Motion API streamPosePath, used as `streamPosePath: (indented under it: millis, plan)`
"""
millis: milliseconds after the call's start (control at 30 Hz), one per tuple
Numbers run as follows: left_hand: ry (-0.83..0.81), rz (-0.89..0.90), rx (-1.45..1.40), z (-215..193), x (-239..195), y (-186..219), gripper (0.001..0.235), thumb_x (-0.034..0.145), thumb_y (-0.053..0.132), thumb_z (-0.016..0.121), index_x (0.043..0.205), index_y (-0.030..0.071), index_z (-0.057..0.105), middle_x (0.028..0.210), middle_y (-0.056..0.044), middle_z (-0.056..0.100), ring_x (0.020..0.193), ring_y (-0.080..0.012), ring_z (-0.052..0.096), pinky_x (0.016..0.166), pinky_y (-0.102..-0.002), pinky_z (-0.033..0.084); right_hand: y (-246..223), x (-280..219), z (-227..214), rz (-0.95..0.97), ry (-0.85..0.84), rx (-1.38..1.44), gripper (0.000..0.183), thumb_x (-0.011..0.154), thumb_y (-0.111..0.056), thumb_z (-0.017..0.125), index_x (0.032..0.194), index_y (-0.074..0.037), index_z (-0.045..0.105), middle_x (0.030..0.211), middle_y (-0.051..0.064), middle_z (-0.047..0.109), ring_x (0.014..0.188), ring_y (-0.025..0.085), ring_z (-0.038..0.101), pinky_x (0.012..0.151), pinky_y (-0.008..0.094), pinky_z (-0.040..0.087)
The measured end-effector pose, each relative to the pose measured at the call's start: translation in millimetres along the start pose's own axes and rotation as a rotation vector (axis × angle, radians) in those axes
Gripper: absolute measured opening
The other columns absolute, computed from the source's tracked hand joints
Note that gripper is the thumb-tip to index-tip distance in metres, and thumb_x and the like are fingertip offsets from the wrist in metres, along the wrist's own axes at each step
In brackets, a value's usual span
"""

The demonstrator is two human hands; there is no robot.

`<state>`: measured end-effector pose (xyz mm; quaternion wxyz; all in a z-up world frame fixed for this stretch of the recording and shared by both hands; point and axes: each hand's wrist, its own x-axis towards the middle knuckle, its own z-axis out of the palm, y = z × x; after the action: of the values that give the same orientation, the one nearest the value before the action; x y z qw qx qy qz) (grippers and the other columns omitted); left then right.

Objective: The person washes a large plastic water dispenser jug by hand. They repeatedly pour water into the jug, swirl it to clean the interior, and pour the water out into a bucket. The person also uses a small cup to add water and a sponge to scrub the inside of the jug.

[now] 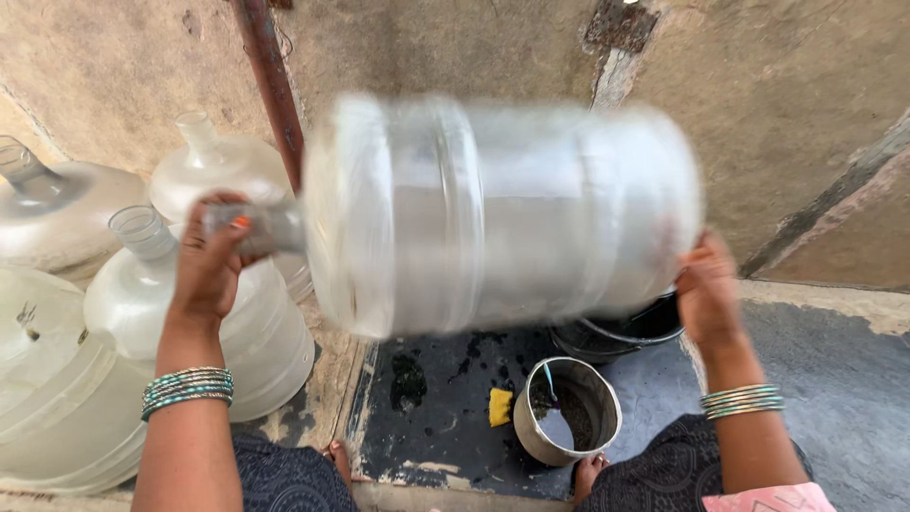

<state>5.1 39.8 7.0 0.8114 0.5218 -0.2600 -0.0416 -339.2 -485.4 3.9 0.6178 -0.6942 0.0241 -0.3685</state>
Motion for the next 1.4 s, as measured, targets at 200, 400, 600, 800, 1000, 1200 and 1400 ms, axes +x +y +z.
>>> streamPosePath:
  millis: [200, 400, 600, 800, 1000, 1200, 1400]
  plan:
    - [-0.017, 0.177, -0.316, 16, 11, -28, 0.016, 0.095, 0.004, 0.056, 0.110, 0.001, 0.061, 0.112, -0.012, 0.067, 0.110, -0.0238, 0.064, 0.108, -0.038, 0.051, -19, 3, 22, -0.112, 0.084, 0.440, 0.071, 0.102, -0.060, 0.058, 0.145, -0.004, 0.047, 0.145, 0.012, 0.056, 0.138, 0.026, 0.051, 0.120, 0.047, 0.039]
    - [0.082, 0.054, -0.323, 16, 8, -42, 0.008, 0.095, 0.008, 0.057, 0.100, 0.005, 0.062, 0.104, -0.013, 0.068, 0.107, -0.0277, 0.065, 0.100, -0.042, 0.053, 16, 1, 20, 0.005, 0.278, 0.283, 0.081, 0.098, -0.068, 0.049, 0.151, -0.007, 0.042, 0.152, 0.014, 0.050, 0.142, 0.029, 0.046, 0.118, 0.048, 0.039]
    - [0.161, -0.543, 0.221, 20, 3, -32, 0.036, 0.092, 0.045, 0.052, 0.107, 0.014, 0.061, 0.099, -0.006, 0.067, 0.085, -0.0264, 0.068, 0.073, -0.042, 0.059, 34, -1, 6, 0.172, 0.233, 0.141, 0.092, 0.094, -0.076, 0.041, 0.157, -0.010, 0.037, 0.158, 0.016, 0.045, 0.147, 0.031, 0.042, 0.116, 0.049, 0.040]
    - [-0.092, -1.020, 0.735, 2, -5, -76, 0.090, 0.094, 0.076, 0.049, 0.114, -0.010, 0.064, 0.079, -0.018, 0.063, 0.052, -0.0190, 0.063, 0.051, -0.030, 0.057, 66, 3, 9, 0.785, 0.096, -0.417, 0.087, 0.087, -0.064, 0.061, 0.142, 0.003, 0.051, 0.132, 0.022, 0.062, 0.122, 0.034, 0.060, 0.104, 0.050, 0.048]
    - [0.046, -0.687, 0.588, 4, 5, -40, 0.049, 0.093, 0.046, 0.063, 0.120, 0.007, 0.053, 0.089, -0.011, 0.066, 0.069, -0.0199, 0.065, 0.059, -0.036, 0.059, 2, 1, 24, 0.412, 0.203, -0.326, 0.075, 0.078, -0.044, 0.076, 0.132, 0.003, 0.054, 0.121, 0.019, 0.066, 0.111, 0.031, 0.065, 0.096, 0.044, 0.055]
    - [0.053, 0.030, -0.236, 28, 8, -10, 0.026, 0.095, 0.022, 0.066, 0.119, 0.015, 0.057, 0.112, -0.001, 0.069, 0.101, -0.0149, 0.067, 0.085, -0.037, 0.057, -75, -5, 33, -0.338, 0.025, 0.218, 0.077, 0.104, -0.048, 0.059, 0.159, -0.003, 0.031, 0.157, 0.012, 0.044, 0.147, 0.028, 0.040, 0.127, 0.048, 0.032]
    - [0.176, 0.235, -0.428, 25, 17, -50, 0.005, 0.106, 0.011, 0.066, 0.101, 0.012, 0.067, 0.103, -0.008, 0.073, 0.103, -0.0196, 0.068, 0.098, -0.036, 0.057, -18, 21, 40, -0.118, 0.174, 0.192, 0.080, 0.101, -0.057, 0.049, 0.157, -0.003, 0.032, 0.155, 0.013, 0.045, 0.145, 0.028, 0.042, 0.122, 0.046, 0.035]
